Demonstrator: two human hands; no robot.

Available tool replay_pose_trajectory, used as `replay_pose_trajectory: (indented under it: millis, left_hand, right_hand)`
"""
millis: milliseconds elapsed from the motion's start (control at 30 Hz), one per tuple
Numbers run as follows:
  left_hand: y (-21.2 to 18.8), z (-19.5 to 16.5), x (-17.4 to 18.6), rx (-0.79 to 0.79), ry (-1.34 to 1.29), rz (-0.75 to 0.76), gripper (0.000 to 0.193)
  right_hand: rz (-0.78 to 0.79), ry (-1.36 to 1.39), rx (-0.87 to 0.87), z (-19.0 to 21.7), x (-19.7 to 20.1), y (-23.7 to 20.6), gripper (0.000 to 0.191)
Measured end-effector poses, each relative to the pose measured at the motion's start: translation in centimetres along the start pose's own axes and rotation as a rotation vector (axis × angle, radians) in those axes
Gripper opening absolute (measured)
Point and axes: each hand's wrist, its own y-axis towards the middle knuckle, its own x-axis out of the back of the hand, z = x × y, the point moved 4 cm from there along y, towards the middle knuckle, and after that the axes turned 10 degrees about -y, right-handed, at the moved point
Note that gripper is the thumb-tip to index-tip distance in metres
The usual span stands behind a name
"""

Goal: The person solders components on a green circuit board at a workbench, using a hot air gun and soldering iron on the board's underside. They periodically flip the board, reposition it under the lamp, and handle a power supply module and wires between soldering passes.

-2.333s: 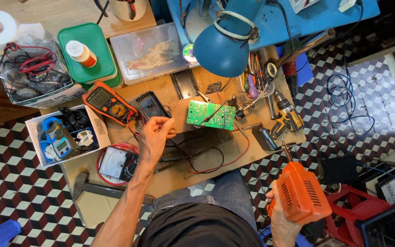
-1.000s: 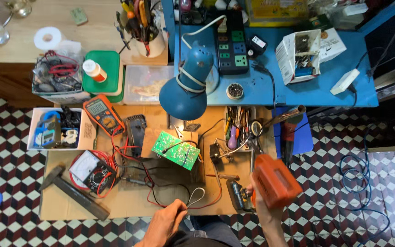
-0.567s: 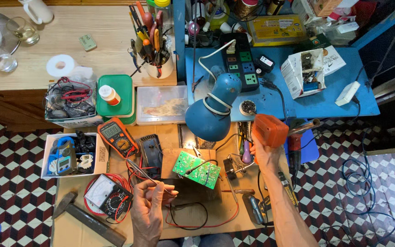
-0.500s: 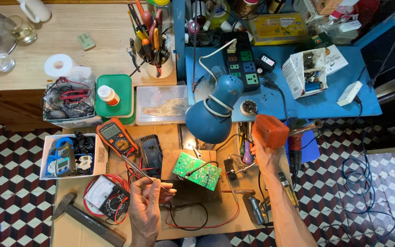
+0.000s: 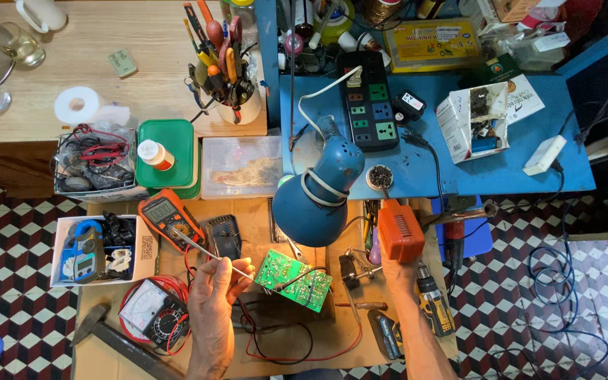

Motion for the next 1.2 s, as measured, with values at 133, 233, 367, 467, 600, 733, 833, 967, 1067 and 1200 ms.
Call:
replay_pose_trajectory:
  millis: [133, 233, 367, 467, 600, 733, 833, 967, 1067, 1200]
  left_hand:
    - [0.6, 1.2, 0.9, 0.000, -0.012, 0.005, 0.020]
    - [1.0, 1.9, 1.5, 0.004, 0.004, 0.022, 0.021]
    - [1.0, 2.0, 1.8, 0.021, 0.025, 0.017, 0.026]
    - [0.9, 1.7, 1.3, 0.036, 0.000, 0.028, 0.028]
    - [0.5, 0.9, 0.7, 0.057, -0.049, 0.039, 0.026]
    - [0.2, -0.2, 0.9, 0.040, -0.058, 0.073, 0.023]
    - [0.7, -0.4, 1.4, -0.061, 0.008, 0.149, 0.019]
    - [1.5, 0.2, 3.8, -0.181, 0.194, 0.271, 0.017]
    - [2.3, 0.7, 5.3, -0.206, 0.231, 0.412, 0.018]
    - [3.3, 0.8, 6.6, -0.282, 0.342, 0.512, 0.017]
  right_hand:
    - [0.273, 0.894, -0.735, 1.4, -0.1, 0.4, 0.022]
    - [0.211, 1.011, -0.942, 3.5, 1.3, 1.6, 0.021]
    - [0.238, 1.046, -1.032, 5.1, 3.1, 2.6, 0.019]
    - [0.245, 1.044, -1.081, 5.3, 3.2, 3.1, 0.020]
    - [0.253, 1.066, -1.181, 5.0, 2.6, 2.8, 0.022]
    - [0.262, 1.043, -1.189, 4.4, 2.1, 2.1, 0.023]
    - [0.213, 1.008, -1.135, 4.4, 1.7, 2.4, 0.025]
    - [0.264, 1.058, -1.143, 6.8, 3.2, 0.9, 0.030]
    - [0.125, 0.966, -0.996, 11.2, 8.8, -4.3, 0.034]
    - [0.158, 0.823, -1.023, 18.9, 14.9, -12.4, 0.033]
